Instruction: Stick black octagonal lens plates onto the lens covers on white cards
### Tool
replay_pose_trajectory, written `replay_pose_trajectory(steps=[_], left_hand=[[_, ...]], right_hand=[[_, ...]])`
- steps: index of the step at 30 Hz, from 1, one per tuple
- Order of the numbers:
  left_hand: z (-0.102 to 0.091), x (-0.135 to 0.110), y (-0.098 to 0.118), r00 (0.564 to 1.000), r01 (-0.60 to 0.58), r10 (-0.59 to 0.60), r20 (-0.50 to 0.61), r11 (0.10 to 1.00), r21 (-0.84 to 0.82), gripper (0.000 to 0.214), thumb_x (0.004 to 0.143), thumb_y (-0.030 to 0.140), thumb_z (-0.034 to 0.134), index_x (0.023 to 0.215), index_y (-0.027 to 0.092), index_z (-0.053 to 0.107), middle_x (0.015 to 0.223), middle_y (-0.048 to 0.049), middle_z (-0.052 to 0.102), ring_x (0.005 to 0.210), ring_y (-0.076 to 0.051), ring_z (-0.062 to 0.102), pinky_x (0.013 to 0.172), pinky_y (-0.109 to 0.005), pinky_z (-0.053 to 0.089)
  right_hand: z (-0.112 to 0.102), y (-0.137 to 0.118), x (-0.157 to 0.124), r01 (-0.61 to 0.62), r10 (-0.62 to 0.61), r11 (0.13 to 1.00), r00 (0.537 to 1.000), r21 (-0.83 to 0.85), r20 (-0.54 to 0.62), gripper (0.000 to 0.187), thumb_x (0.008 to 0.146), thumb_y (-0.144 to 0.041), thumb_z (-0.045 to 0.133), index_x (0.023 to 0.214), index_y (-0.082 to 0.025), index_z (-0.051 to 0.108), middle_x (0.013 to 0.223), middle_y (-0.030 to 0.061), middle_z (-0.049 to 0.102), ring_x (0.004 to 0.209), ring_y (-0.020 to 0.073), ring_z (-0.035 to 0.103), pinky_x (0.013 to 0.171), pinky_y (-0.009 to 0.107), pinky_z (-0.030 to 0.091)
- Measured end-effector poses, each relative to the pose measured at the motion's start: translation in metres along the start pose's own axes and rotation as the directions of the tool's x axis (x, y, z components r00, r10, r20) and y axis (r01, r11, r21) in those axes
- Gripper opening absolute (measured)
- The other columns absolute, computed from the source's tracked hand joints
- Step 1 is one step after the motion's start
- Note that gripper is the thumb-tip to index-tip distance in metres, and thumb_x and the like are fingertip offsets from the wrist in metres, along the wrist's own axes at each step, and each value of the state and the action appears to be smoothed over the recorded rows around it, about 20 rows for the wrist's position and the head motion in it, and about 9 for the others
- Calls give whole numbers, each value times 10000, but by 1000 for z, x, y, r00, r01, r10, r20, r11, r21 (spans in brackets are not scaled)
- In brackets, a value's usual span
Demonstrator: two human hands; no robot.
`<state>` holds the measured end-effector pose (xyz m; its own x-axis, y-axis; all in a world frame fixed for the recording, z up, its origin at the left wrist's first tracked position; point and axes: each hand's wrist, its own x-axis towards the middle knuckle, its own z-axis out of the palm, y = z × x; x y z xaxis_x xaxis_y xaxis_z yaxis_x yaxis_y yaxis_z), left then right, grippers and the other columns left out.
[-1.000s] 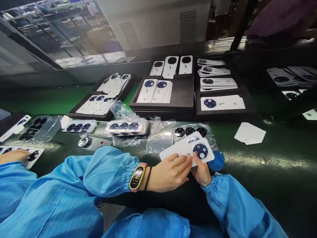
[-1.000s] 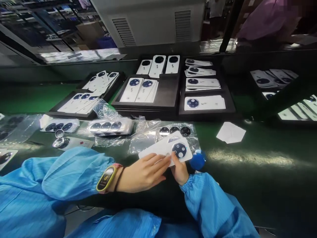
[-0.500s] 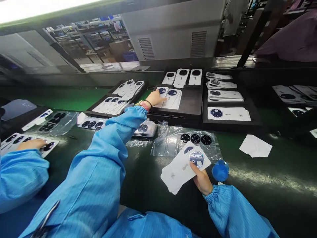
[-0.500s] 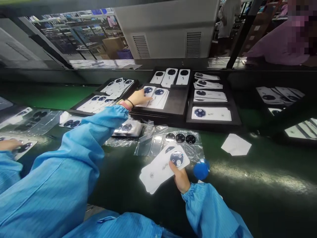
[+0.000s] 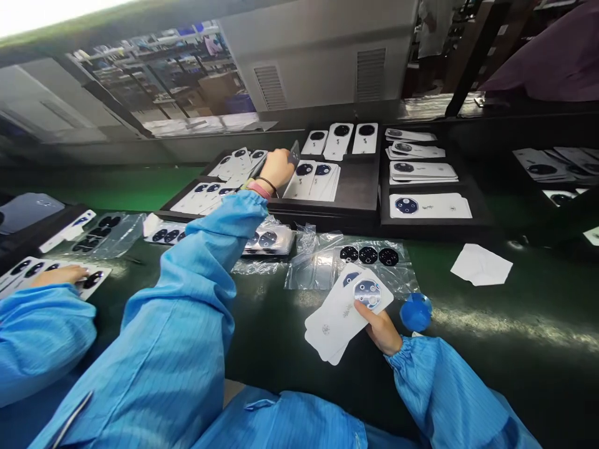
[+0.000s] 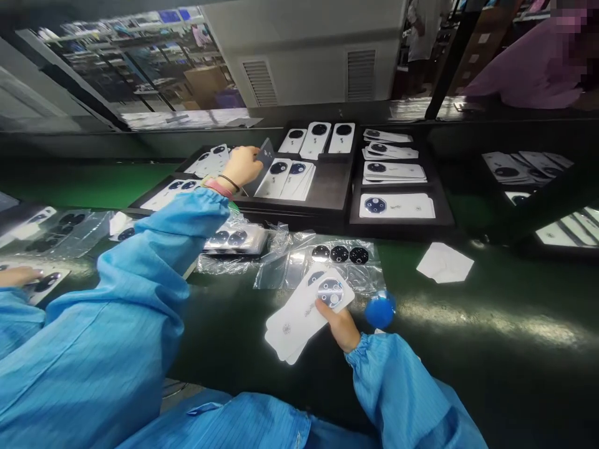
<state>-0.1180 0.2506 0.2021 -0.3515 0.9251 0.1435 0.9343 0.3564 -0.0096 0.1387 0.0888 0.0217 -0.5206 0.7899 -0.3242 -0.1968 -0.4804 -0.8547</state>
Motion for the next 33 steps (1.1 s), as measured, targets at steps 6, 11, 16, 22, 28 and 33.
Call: replay_pose_trajectory(steps=[6,11,16,22,28,33], left_hand=[[-23,-84,6,993,-112,109,-46,991,-74,583,870,56,311,1443,164,321,1453,-22,451,1297,-200,454,1140,-363,303],[27,-200,-23,841,-540,538,-67,821,-185,671,770,-18,263,1423,89,374,1466,-91,433,1403,-201,327,1167,-377,314],[98,-293,-34,854,-519,513,-85,840,-159,729,771,-51,237,1490,50,181,1398,-210,480,1384,-297,329,1083,-502,415],[139,-338,-5,934,-356,353,-54,911,-210,737,737,-68,268,1464,54,250,1356,-252,503,1359,-380,329,955,-580,486],[132,-328,-5,904,-419,428,-10,879,-227,509,851,50,333,1349,43,436,1381,-243,483,1349,-375,377,974,-529,501],[125,-318,-20,859,-509,501,-108,812,-284,456,936,164,374,1383,74,394,1374,-222,501,1335,-331,425,1007,-492,493]], right_hand=[[-4,-14,0,-24,36,989,997,-148,75,458,546,-511,804,870,-212,680,920,44,726,955,262,666,924,475,514],[-2,-20,-4,-12,27,953,999,-302,44,401,549,-384,807,880,-200,674,901,25,735,902,258,676,871,465,534],[-1,-12,-16,-28,-11,896,996,-442,-86,360,616,-356,744,918,-179,664,944,63,737,935,279,675,879,459,523],[8,-7,-49,-87,-6,828,986,-554,-164,321,605,-315,722,897,-191,678,899,59,751,908,300,689,870,466,532],[4,-8,-72,-160,-56,774,946,-613,-318,364,593,-384,721,893,-189,649,876,80,752,880,318,697,840,467,543],[-13,-13,-76,-164,-91,812,912,-560,-399,573,583,-466,746,1058,-178,604,961,92,733,907,309,687,785,463,564]])
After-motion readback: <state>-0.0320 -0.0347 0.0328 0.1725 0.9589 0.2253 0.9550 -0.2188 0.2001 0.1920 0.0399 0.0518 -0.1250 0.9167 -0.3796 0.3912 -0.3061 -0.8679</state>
